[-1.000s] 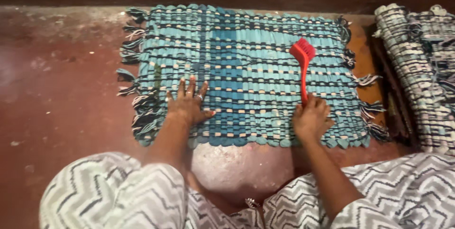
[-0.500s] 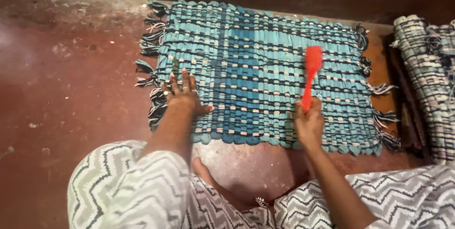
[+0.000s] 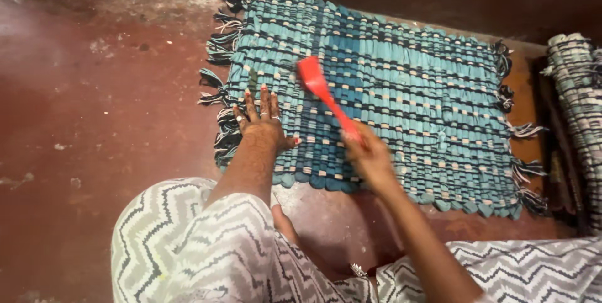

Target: The person cleans a woven rug by hand using a red brush, repeatedly scrubbing the surface in different directions.

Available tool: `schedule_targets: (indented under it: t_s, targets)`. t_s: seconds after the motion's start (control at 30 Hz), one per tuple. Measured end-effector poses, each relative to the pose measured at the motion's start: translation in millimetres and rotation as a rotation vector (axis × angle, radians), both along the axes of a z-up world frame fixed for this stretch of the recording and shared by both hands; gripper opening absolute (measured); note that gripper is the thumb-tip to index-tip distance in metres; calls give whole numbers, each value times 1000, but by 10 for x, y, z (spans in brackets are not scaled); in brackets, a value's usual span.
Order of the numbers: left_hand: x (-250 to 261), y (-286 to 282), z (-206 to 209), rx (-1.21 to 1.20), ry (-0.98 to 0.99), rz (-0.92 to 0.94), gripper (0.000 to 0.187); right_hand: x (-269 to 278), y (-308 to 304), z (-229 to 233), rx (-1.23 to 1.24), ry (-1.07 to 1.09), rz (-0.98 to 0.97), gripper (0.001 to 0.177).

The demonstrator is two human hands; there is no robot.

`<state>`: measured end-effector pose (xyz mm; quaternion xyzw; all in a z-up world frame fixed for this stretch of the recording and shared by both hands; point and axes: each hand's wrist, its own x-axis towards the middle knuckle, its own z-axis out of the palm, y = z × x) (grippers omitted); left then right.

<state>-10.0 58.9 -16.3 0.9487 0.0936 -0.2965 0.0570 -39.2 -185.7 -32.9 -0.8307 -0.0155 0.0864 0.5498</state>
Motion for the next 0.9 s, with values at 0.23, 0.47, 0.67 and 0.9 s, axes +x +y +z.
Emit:
schedule_targets:
  t_s: [0.23, 0.47, 0.67, 0.9]
  targets:
    - [15, -37, -54, 11, -3, 14, 134, -144, -1012, 63, 116, -21, -518, 32]
    - [7, -21, -21, 14, 6, 10, 134, -172, 412, 43, -73, -315, 4, 34]
    - [-22, -15, 47, 13, 3, -10, 133, -15, 186, 57, 65, 37, -37, 46]
    - [39, -40, 22, 45, 67, -9, 133, -28, -1134, -12, 69, -98, -566, 36]
